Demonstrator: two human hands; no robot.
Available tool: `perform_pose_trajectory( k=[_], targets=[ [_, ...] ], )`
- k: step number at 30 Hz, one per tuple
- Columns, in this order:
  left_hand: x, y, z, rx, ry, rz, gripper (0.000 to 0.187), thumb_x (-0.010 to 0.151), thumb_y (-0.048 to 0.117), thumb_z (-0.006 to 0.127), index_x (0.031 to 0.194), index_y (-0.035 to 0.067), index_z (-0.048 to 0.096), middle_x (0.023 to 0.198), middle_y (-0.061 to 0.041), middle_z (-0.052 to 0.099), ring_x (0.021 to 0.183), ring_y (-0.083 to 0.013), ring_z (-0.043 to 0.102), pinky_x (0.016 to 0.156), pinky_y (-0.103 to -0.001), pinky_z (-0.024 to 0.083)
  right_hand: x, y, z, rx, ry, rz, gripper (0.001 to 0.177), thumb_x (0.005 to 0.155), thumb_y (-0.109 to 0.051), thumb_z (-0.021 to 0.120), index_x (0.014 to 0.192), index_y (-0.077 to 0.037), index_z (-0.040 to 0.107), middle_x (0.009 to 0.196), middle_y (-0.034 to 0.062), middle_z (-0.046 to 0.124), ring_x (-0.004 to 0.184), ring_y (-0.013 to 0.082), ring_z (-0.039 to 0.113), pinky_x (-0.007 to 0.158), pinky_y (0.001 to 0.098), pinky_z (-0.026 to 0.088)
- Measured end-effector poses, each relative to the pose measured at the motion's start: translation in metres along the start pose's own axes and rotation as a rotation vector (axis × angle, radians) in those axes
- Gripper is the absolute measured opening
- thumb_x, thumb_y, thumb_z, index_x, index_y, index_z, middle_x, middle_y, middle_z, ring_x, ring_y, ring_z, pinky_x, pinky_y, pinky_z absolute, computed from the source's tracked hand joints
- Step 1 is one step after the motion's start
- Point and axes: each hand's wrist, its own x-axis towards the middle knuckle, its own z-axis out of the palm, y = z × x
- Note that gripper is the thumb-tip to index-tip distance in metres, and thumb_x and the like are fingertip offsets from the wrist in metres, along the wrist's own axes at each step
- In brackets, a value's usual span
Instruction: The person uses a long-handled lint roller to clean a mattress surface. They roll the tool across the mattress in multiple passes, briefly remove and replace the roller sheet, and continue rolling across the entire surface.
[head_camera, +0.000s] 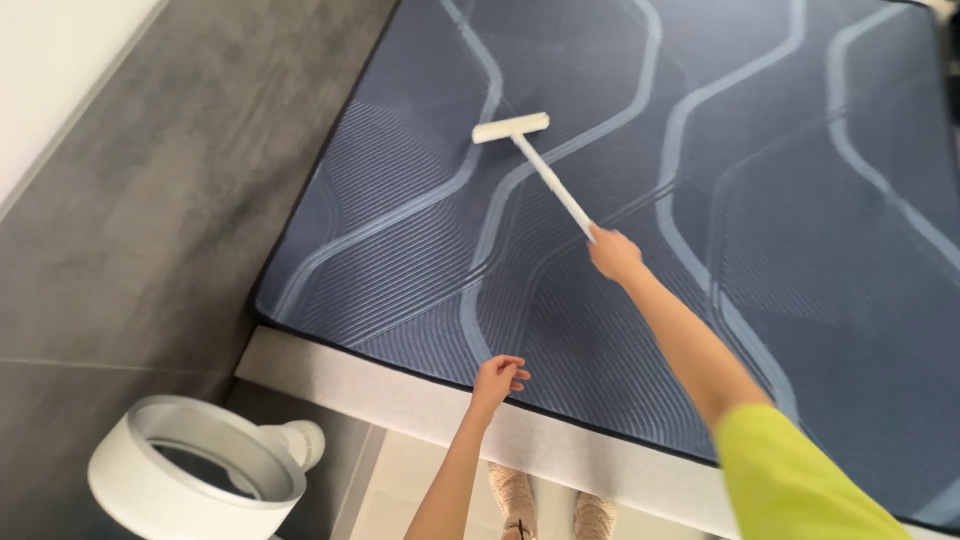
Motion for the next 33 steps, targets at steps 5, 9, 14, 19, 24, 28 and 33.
perform_pose_trajectory(
  k=[5, 9, 14, 19, 24, 28, 33],
  targets=[
    [-0.003, -0.028, -0.035, -0.016, 0.083, -0.018, 0.024, 0.090, 0.013, 0.052, 0.106, 0.012, 0.069, 0.087, -0.007, 0.076, 0.069, -0.0117, 0.072, 0.054, -0.017, 0.049, 0.112, -0.047, 0.058, 0.071, 0.029, 0.096, 0.036, 0.094, -0.037, 0.052, 0.127, -0.021, 0.050, 0.099, 0.0158, 0.066, 0.092, 0.0323, 0.069, 0.074, 0.0503, 0.057],
    [0.012, -0.066, -0.038, 0.003, 0.081, -0.029, 0.025, 0.091, 0.013, 0.051, 0.108, 0.009, 0.069, 0.087, -0.010, 0.076, 0.071, -0.0147, 0.073, 0.055, -0.017, 0.048, 0.017, -0.047, 0.032, 0.130, 0.018, 0.066, 0.036, 0.101, -0.035, 0.044, 0.133, -0.018, 0.044, 0.097, 0.0202, 0.066, 0.095, 0.0353, 0.069, 0.078, 0.0503, 0.057],
    [0.007, -0.021, -0.015, -0.022, -0.004, -0.024, 0.025, 0.091, 0.012, 0.050, 0.106, 0.014, 0.070, 0.088, -0.005, 0.077, 0.068, -0.0107, 0.072, 0.055, -0.017, 0.049, -0.192, 0.049, 0.021, 0.037, -0.198, 0.124, 0.046, 0.100, -0.025, 0.040, 0.145, -0.021, 0.034, 0.111, 0.0233, 0.066, 0.104, 0.0372, 0.068, 0.085, 0.0515, 0.057],
    [0.026, 0.008, 0.027, -0.014, -0.104, 0.082, 0.025, 0.092, 0.012, 0.047, 0.103, 0.015, 0.069, 0.084, -0.002, 0.075, 0.067, -0.0092, 0.070, 0.057, -0.017, 0.046, -0.384, 0.209, 0.027, -0.112, -0.277, -0.038, 0.049, 0.079, -0.018, 0.066, 0.127, -0.026, 0.057, 0.112, 0.0153, 0.071, 0.103, 0.0363, 0.069, 0.084, 0.0492, 0.060],
    [0.017, 0.062, 0.053, -0.010, -0.191, 0.024, 0.026, 0.097, 0.011, 0.044, 0.108, 0.007, 0.067, 0.093, -0.006, 0.073, 0.070, -0.0116, 0.065, 0.072, -0.025, 0.055, -0.394, 0.288, -0.057, -0.553, -0.852, 0.650, 0.042, 0.105, -0.044, 0.027, 0.147, -0.043, 0.025, 0.078, -0.0308, 0.078, 0.069, -0.0118, 0.075, 0.093, 0.0165, 0.054],
    [0.006, 0.063, 0.056, 0.035, -0.188, 0.000, 0.026, 0.097, 0.012, 0.043, 0.107, 0.010, 0.067, 0.094, -0.004, 0.073, 0.071, -0.0106, 0.066, 0.073, -0.026, 0.051, -0.354, 0.342, -0.050, -0.890, -0.482, 0.372, 0.036, 0.102, -0.042, 0.034, 0.138, -0.038, 0.029, 0.078, -0.0239, 0.066, 0.048, -0.0127, 0.061, 0.040, 0.0020, 0.051],
    [-0.001, 0.049, 0.042, 0.021, -0.112, -0.023, 0.026, 0.096, 0.013, 0.044, 0.106, 0.012, 0.068, 0.091, -0.001, 0.074, 0.069, -0.0090, 0.065, 0.068, -0.022, 0.049, -0.225, 0.254, -0.062, -0.344, -0.376, 0.241, 0.066, 0.094, -0.019, 0.040, 0.152, -0.037, 0.017, 0.152, -0.0026, 0.038, 0.140, 0.0227, 0.041, 0.113, 0.0432, 0.041]
  ],
)
